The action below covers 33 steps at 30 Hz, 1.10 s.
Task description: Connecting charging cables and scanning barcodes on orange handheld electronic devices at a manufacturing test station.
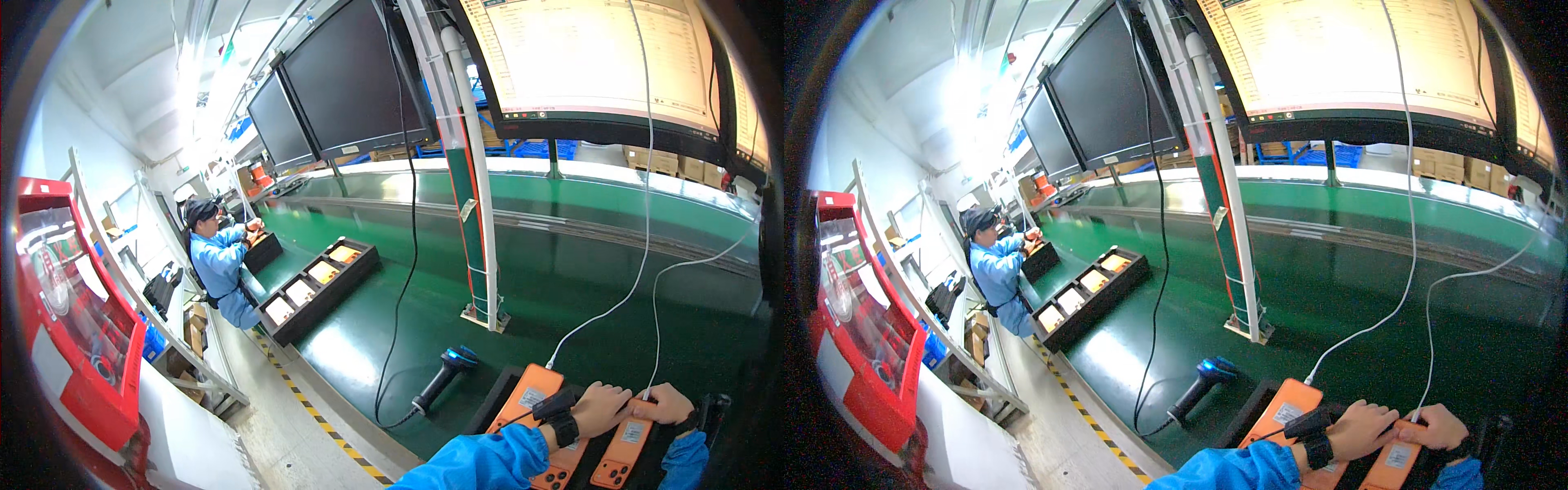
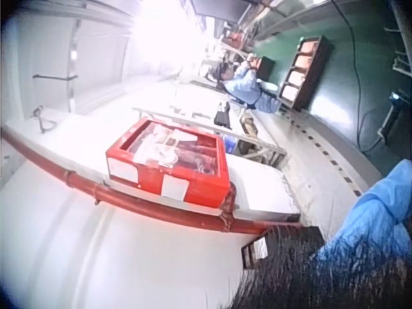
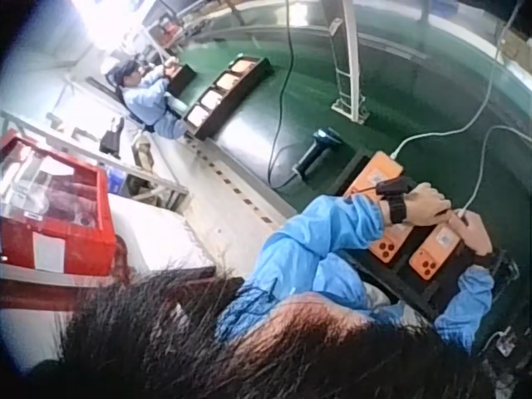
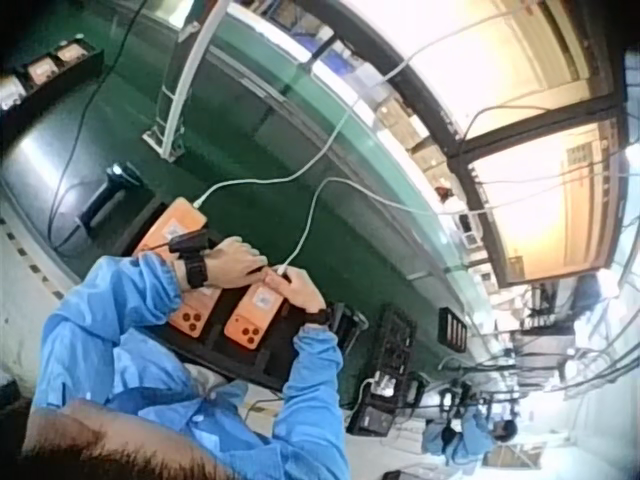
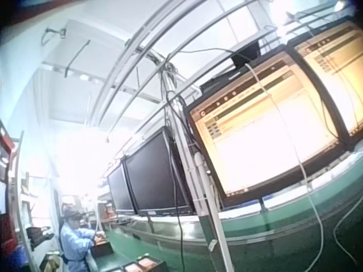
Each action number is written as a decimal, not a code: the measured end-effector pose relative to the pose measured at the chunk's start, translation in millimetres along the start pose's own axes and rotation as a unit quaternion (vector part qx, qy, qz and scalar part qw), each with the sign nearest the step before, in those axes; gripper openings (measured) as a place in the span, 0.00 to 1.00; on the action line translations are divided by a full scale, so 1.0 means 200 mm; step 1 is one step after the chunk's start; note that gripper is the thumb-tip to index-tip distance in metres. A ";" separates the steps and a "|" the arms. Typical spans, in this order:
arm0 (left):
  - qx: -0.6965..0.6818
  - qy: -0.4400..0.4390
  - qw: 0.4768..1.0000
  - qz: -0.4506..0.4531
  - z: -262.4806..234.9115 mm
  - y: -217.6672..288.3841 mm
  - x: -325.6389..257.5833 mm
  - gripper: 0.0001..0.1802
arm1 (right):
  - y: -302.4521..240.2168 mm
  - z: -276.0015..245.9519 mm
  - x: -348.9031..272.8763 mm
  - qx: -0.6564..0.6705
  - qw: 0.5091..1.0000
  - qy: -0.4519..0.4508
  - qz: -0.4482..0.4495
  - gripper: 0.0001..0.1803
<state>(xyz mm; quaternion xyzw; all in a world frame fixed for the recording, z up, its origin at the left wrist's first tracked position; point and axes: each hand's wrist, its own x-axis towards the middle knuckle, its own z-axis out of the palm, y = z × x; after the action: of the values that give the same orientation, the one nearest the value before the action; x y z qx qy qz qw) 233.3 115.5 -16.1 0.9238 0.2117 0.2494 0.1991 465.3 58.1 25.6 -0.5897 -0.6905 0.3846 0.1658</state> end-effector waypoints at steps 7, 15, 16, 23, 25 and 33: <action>0.000 -0.021 1.000 -0.007 -0.01 -0.01 0.01 0.19 | -0.03 -0.01 0.01 0.001 1.000 -0.012 0.003 0.26; -0.004 -0.031 0.999 -0.020 -0.01 0.01 0.01 0.19 | -0.06 0.00 -0.01 0.013 1.000 -0.003 0.003 0.25; -0.003 -0.035 0.999 -0.016 -0.02 0.03 0.01 0.19 | -0.08 0.00 -0.03 0.025 1.000 -0.002 0.001 0.24; -0.003 -0.048 0.999 -0.011 -0.10 0.04 0.00 0.15 | -0.11 0.01 -0.01 -0.076 0.996 -0.030 -0.028 0.26; 0.014 -0.032 0.999 -0.012 -0.11 0.02 -0.02 0.14 | -0.11 0.03 0.02 -0.074 0.996 -0.028 -0.042 0.28; 0.041 -0.035 0.999 0.005 -0.14 0.02 -0.01 0.17 | -0.04 0.05 0.04 -0.028 0.998 -0.035 -0.044 0.33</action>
<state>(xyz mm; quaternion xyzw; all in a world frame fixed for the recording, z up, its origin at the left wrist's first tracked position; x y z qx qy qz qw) 217.9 118.5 7.6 0.9403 0.2103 0.2090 0.1670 451.1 62.1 23.0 -0.5497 -0.7317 0.3773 0.1416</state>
